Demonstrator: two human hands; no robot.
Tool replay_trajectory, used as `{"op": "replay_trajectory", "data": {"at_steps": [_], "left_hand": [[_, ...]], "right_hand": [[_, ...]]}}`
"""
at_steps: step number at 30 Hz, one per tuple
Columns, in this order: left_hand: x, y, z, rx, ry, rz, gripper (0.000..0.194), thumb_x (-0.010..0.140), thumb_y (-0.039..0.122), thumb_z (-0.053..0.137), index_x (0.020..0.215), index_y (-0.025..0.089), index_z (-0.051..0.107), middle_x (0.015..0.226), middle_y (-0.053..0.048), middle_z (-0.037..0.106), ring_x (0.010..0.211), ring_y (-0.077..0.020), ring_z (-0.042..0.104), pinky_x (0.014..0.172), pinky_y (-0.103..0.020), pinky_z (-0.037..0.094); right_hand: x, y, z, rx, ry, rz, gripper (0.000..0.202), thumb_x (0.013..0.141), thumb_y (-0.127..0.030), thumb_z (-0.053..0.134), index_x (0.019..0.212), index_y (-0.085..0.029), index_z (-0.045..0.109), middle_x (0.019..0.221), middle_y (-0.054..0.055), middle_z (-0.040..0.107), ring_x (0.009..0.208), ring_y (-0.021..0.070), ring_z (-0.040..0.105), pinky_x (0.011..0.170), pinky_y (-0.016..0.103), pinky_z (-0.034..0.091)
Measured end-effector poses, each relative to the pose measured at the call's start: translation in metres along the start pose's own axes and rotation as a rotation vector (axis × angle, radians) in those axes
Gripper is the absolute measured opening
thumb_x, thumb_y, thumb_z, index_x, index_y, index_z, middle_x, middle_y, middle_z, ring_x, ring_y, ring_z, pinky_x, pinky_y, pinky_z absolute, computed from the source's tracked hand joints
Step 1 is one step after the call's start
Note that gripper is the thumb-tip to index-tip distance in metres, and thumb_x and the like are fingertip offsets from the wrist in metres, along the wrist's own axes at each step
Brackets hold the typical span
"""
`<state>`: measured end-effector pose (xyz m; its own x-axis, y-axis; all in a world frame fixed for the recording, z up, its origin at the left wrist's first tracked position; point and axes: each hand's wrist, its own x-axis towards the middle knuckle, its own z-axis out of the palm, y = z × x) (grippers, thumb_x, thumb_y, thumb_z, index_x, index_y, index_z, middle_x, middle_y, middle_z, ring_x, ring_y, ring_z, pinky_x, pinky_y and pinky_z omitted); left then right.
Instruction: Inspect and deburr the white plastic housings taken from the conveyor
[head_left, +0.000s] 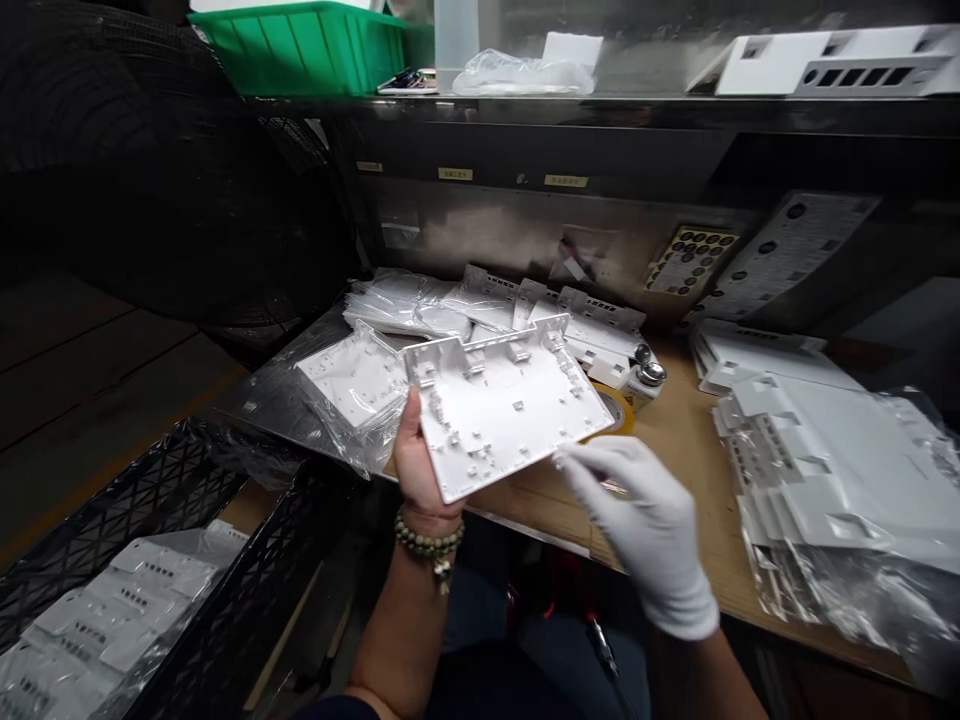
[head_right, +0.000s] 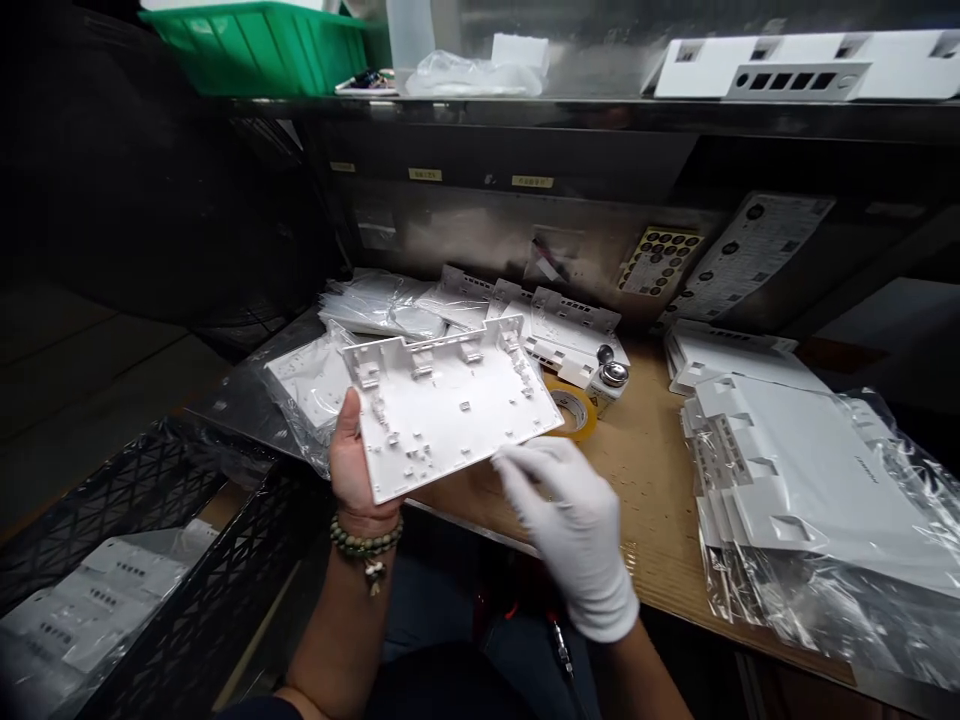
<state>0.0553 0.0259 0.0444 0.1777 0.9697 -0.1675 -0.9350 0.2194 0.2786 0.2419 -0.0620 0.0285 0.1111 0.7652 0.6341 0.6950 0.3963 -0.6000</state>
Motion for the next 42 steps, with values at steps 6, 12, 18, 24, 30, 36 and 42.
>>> {"op": "replay_trajectory", "data": {"at_steps": [6, 12, 18, 24, 30, 36, 42], "left_hand": [[0.003, 0.036, -0.026, -0.071, -0.050, -0.074, 0.065, 0.106, 0.059, 0.026, 0.150, 0.021, 0.055, 0.118, -0.009, 0.079, 0.147, -0.0306, 0.046, 0.129, -0.057, 0.016], [0.000, 0.040, -0.044, -0.092, -0.235, -0.110, 0.066, 0.106, 0.062, 0.022, 0.147, 0.026, 0.059, 0.125, -0.007, 0.077, 0.150, -0.0295, 0.040, 0.129, -0.056, 0.006], [0.003, 0.039, -0.055, -0.072, -0.373, -0.175, 0.071, 0.106, 0.062, 0.018, 0.144, 0.022, 0.062, 0.131, -0.010, 0.073, 0.153, -0.0287, 0.035, 0.129, -0.055, 0.000], [0.006, 0.040, -0.066, -0.042, -0.520, -0.214, 0.069, 0.105, 0.064, 0.023, 0.146, 0.023, 0.060, 0.139, -0.010, 0.068, 0.155, -0.0304, 0.030, 0.128, -0.057, -0.002], [0.000, 0.046, -0.071, -0.028, -0.714, -0.387, 0.087, 0.100, 0.073, 0.007, 0.151, 0.021, 0.054, 0.161, -0.009, 0.046, 0.160, -0.0293, 0.011, 0.127, -0.052, -0.011], [-0.013, 0.037, -0.070, -0.081, -0.784, -0.418, 0.079, 0.104, 0.055, -0.003, 0.159, 0.020, 0.041, 0.164, -0.006, 0.042, 0.161, -0.0227, 0.006, 0.126, -0.046, -0.015], [-0.019, 0.031, -0.071, -0.001, -0.773, -0.461, 0.073, 0.105, 0.049, 0.004, 0.153, 0.022, 0.052, 0.162, -0.006, 0.047, 0.161, -0.0234, 0.011, 0.127, -0.047, -0.011]], "right_hand": [[0.005, 0.035, -0.037, -0.151, 0.194, 0.050, 0.015, 0.092, -0.018, 0.074, 0.106, -0.022, 0.078, 0.102, 0.004, 0.073, 0.096, 0.0169, 0.069, 0.093, 0.031, 0.055], [-0.001, 0.036, -0.020, -0.117, 0.059, 0.014, 0.017, 0.094, -0.016, 0.072, 0.109, -0.024, 0.076, 0.103, 0.003, 0.072, 0.094, 0.0148, 0.070, 0.089, 0.028, 0.056], [-0.009, 0.037, -0.019, -0.105, 0.059, 0.001, 0.019, 0.094, -0.014, 0.071, 0.109, -0.025, 0.075, 0.104, 0.002, 0.072, 0.095, 0.0139, 0.070, 0.090, 0.027, 0.055], [-0.014, 0.049, -0.022, -0.124, 0.032, -0.005, 0.018, 0.095, -0.016, 0.070, 0.109, -0.025, 0.076, 0.103, 0.003, 0.073, 0.092, 0.0147, 0.071, 0.086, 0.028, 0.057], [0.016, 0.047, -0.039, -0.152, 0.201, 0.024, 0.014, 0.093, -0.021, 0.073, 0.106, -0.024, 0.078, 0.102, 0.004, 0.074, 0.094, 0.0181, 0.070, 0.090, 0.034, 0.058], [0.060, 0.021, -0.029, -0.012, 0.262, -0.029, 0.015, 0.095, -0.022, 0.070, 0.107, -0.025, 0.078, 0.104, 0.005, 0.075, 0.099, 0.0201, 0.071, 0.093, 0.039, 0.059], [0.063, 0.037, -0.012, 0.021, 0.178, 0.061, 0.010, 0.094, -0.025, 0.071, 0.101, -0.022, 0.078, 0.103, 0.005, 0.076, 0.097, 0.0190, 0.071, 0.094, 0.037, 0.058]]}}
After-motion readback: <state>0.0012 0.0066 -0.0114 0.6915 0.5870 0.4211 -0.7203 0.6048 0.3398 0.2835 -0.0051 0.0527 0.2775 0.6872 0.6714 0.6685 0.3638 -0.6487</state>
